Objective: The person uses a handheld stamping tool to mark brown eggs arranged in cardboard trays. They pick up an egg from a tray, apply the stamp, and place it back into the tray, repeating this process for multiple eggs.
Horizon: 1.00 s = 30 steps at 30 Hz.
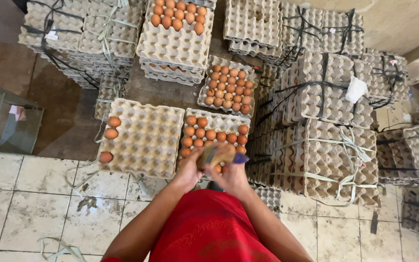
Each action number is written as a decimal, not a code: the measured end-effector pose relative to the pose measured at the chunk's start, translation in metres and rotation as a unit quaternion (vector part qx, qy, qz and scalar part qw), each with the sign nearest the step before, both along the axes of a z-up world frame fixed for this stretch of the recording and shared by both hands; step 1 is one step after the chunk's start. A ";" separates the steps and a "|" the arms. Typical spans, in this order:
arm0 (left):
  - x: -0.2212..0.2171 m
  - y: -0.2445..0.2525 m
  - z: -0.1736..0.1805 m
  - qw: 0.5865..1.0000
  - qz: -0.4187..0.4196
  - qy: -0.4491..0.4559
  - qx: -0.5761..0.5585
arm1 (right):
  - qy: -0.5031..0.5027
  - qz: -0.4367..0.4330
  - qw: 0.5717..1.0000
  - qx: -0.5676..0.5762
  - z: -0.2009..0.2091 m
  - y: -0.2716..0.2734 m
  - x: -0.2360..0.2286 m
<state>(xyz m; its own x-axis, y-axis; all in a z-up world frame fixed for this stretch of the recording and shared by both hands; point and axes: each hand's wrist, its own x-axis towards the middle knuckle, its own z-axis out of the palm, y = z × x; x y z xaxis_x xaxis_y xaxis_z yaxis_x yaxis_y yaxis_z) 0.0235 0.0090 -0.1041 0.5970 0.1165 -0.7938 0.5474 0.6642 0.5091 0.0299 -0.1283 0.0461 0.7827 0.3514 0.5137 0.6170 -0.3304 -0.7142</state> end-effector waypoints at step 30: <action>-0.019 -0.020 0.096 0.979 -0.041 -0.167 -0.112 | -0.053 -0.035 0.998 0.025 -0.003 -0.046 0.006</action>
